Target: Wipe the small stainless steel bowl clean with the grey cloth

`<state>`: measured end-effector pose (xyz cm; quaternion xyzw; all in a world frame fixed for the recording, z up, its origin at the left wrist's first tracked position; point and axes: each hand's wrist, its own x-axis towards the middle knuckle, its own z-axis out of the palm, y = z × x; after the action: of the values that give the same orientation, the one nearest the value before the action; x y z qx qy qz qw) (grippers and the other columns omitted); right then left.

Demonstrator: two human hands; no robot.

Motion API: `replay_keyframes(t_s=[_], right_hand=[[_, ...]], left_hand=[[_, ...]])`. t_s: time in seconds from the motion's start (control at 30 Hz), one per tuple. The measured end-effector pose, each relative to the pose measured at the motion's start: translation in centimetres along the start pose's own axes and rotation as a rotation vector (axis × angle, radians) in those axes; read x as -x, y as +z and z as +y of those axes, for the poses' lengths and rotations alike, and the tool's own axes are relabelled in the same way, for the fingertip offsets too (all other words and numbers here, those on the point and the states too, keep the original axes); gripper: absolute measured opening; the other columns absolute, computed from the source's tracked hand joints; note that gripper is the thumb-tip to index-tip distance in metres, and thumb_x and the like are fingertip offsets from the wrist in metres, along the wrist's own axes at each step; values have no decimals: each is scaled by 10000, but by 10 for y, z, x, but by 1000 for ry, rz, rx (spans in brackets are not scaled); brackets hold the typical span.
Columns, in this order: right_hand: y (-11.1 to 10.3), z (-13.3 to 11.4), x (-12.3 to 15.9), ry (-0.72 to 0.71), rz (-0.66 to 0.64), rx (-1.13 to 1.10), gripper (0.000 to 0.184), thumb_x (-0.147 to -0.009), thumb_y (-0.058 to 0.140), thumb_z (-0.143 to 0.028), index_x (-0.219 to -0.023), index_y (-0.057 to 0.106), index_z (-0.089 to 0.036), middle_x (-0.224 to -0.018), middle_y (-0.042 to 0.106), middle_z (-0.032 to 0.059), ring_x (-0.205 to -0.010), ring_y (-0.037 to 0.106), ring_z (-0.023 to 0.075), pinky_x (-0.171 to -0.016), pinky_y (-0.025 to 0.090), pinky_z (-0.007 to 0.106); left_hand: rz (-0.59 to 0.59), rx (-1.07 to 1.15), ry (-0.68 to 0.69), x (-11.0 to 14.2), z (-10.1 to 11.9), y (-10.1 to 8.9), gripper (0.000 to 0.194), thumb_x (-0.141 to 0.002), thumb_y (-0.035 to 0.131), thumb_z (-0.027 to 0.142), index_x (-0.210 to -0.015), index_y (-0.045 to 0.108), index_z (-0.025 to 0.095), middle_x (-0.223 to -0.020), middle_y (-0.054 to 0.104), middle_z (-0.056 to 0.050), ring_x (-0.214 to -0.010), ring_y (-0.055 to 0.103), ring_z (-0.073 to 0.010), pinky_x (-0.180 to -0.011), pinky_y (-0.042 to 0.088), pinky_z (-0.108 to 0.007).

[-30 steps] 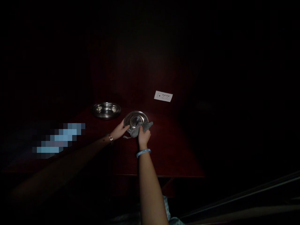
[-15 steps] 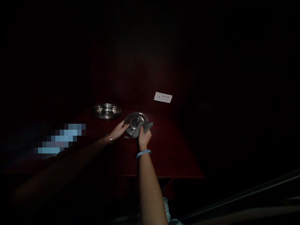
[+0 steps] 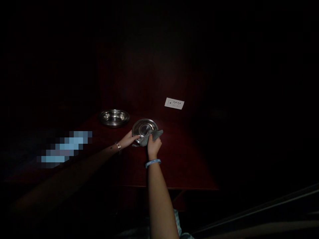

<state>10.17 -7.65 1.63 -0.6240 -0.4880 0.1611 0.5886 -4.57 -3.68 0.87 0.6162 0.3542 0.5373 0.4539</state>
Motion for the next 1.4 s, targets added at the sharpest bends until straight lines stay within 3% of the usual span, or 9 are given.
replay_keyframes(t_s=[0.47,0.6,0.83,1.03,1.4], right_hand=[[-1,0,0,-22,-12,20,252,-803,588,-347,-835,728,-140,-871,757,133,-805,712,242,-708,510,269],[-1,-1,0,-16,-35,35,239,-798,587,-341,-810,726,-148,-835,758,116,-793,711,236,-710,512,265],[0,-1,0,-17,-25,3,252,-804,581,-342,-860,725,-143,-871,758,122,-813,716,240,-720,516,273],[-1,1,-2,38,28,-30,253,-795,587,-336,-823,730,-130,-852,759,133,-804,721,248,-687,521,267],[0,2,-3,47,17,-1,252,-797,590,-328,-839,735,-127,-872,755,146,-827,720,261,-713,517,282]], left_hand=[[33,49,-65,-4,-1,0,392,-684,574,186,-1063,649,123,-1068,724,-76,-1081,627,-262,-1022,437,-431],[89,38,-123,-7,-4,-2,373,-697,558,200,-1048,647,113,-1035,730,-84,-1055,637,-269,-1008,446,-436],[109,-21,-32,-2,-4,0,444,-805,545,318,-1197,542,110,-1226,639,-139,-1190,563,-270,-1075,381,-431],[-33,-118,143,7,3,4,736,-766,638,326,-1389,290,146,-1389,495,-150,-1319,443,-239,-1146,286,-399],[-37,-106,95,3,-2,1,612,-782,556,217,-1368,393,146,-1359,542,-120,-1292,465,-245,-1154,268,-426]])
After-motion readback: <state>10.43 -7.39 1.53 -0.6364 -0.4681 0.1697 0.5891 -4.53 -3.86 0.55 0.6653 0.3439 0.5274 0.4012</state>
